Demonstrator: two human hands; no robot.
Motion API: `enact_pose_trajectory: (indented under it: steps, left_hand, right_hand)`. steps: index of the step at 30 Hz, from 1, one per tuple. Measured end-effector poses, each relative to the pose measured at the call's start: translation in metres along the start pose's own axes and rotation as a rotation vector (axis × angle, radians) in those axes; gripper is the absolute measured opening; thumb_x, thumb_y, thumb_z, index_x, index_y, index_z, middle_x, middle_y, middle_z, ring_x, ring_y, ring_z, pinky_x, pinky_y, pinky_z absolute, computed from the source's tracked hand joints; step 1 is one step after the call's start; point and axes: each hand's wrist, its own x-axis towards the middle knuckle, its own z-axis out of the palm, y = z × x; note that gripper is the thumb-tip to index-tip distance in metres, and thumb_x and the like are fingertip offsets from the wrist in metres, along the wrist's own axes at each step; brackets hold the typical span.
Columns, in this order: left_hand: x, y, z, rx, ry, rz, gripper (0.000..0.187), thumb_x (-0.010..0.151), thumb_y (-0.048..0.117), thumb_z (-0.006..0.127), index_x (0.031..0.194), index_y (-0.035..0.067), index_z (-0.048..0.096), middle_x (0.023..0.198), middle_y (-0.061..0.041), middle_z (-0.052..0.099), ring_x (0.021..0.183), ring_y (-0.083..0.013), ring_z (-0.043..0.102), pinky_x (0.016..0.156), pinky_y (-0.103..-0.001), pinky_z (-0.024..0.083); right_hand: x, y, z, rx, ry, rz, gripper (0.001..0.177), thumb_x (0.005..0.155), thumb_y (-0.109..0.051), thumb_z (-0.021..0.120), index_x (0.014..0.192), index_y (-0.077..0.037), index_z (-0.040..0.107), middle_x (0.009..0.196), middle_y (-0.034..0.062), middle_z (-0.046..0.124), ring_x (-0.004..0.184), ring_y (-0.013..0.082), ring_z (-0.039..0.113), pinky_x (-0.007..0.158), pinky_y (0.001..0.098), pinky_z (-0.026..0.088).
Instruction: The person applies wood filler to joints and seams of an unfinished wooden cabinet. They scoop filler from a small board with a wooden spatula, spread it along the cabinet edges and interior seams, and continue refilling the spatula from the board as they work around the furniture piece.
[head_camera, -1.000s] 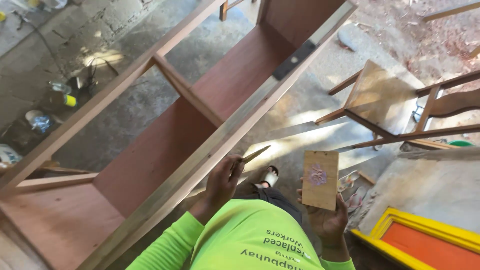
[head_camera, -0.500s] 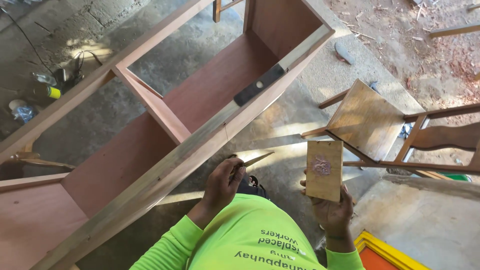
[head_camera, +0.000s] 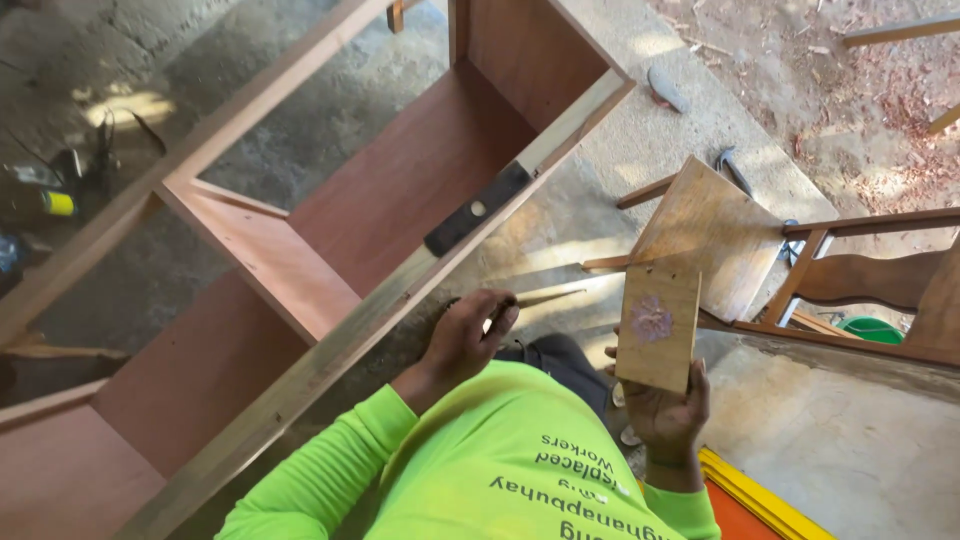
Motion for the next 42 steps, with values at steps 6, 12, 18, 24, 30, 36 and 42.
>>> enact_pose_trajectory:
  steps: [6, 12, 18, 24, 30, 36, 42]
  left_hand:
    - [0.02, 0.0, 0.025, 0.08, 0.021, 0.012, 0.018, 0.099, 0.019, 0.067, 0.11, 0.005, 0.065, 0.099, -0.014, 0.07, 0.091, -0.0326, 0.069, 0.078, -0.042, 0.054]
    - [0.018, 0.018, 0.062, 0.211, 0.263, 0.017, 0.02, 0.098, 0.018, 0.067, 0.112, 0.004, 0.065, 0.106, -0.016, 0.07, 0.101, -0.0367, 0.066, 0.089, -0.046, 0.051]
    - [0.012, 0.044, 0.11, 0.292, 0.372, -0.067, 0.021, 0.096, 0.02, 0.069, 0.11, 0.005, 0.067, 0.105, -0.014, 0.071, 0.101, -0.0353, 0.067, 0.09, -0.046, 0.051]
    - [-0.008, 0.064, 0.143, 0.322, 0.469, -0.226, 0.021, 0.096, 0.02, 0.068, 0.113, 0.007, 0.069, 0.106, -0.011, 0.072, 0.099, -0.0342, 0.065, 0.087, -0.046, 0.05]
    - [-0.033, 0.075, 0.152, 0.448, 0.573, -0.235, 0.022, 0.094, 0.02, 0.069, 0.112, 0.007, 0.068, 0.107, -0.01, 0.072, 0.101, -0.0334, 0.066, 0.087, -0.047, 0.048]
    - [-0.065, 0.067, 0.152, 0.475, 0.706, -0.247, 0.022, 0.094, 0.019, 0.069, 0.112, 0.007, 0.067, 0.104, -0.011, 0.072, 0.099, -0.0349, 0.066, 0.088, -0.048, 0.05]
    - [-0.118, 0.056, 0.136, 0.407, 0.709, -0.251, 0.023, 0.095, 0.022, 0.07, 0.112, 0.006, 0.067, 0.098, -0.013, 0.071, 0.093, -0.0364, 0.066, 0.083, -0.047, 0.052]
  right_hand:
    - [0.051, -0.016, -0.028, 0.109, -0.173, -0.027, 0.077, 0.111, -0.054, 0.037, 0.163, 0.002, 0.033, 0.153, 0.0369, 0.046, 0.124, 0.0471, 0.06, 0.098, 0.0536, 0.055]
    - [0.121, -0.064, -0.057, 0.115, -0.32, 0.223, 0.074, 0.111, -0.053, 0.036, 0.161, 0.002, 0.035, 0.151, 0.0347, 0.048, 0.124, 0.0472, 0.06, 0.099, 0.0535, 0.054]
    - [0.182, -0.118, -0.071, -0.048, -0.388, 0.32, 0.08, 0.108, -0.058, 0.037, 0.161, 0.002, 0.038, 0.151, 0.0324, 0.049, 0.126, 0.0424, 0.06, 0.102, 0.0519, 0.052]
    - [0.224, -0.133, -0.074, -0.074, -0.505, 0.342, 0.082, 0.11, -0.06, 0.039, 0.163, 0.003, 0.038, 0.153, 0.031, 0.049, 0.125, 0.0417, 0.062, 0.109, 0.0516, 0.052]
    - [0.234, -0.108, -0.049, -0.028, -0.648, 0.495, 0.083, 0.107, -0.06, 0.043, 0.164, 0.0, 0.037, 0.153, 0.033, 0.05, 0.123, 0.0459, 0.063, 0.099, 0.051, 0.056]
    - [0.211, -0.069, -0.032, 0.017, -0.764, 0.641, 0.083, 0.11, -0.06, 0.038, 0.168, -0.001, 0.033, 0.155, 0.034, 0.048, 0.125, 0.046, 0.062, 0.101, 0.0522, 0.057]
    - [0.171, -0.036, -0.022, -0.074, -0.8, 0.701, 0.085, 0.112, -0.063, 0.034, 0.169, 0.0, 0.033, 0.152, 0.0354, 0.047, 0.125, 0.0456, 0.062, 0.101, 0.0508, 0.056]
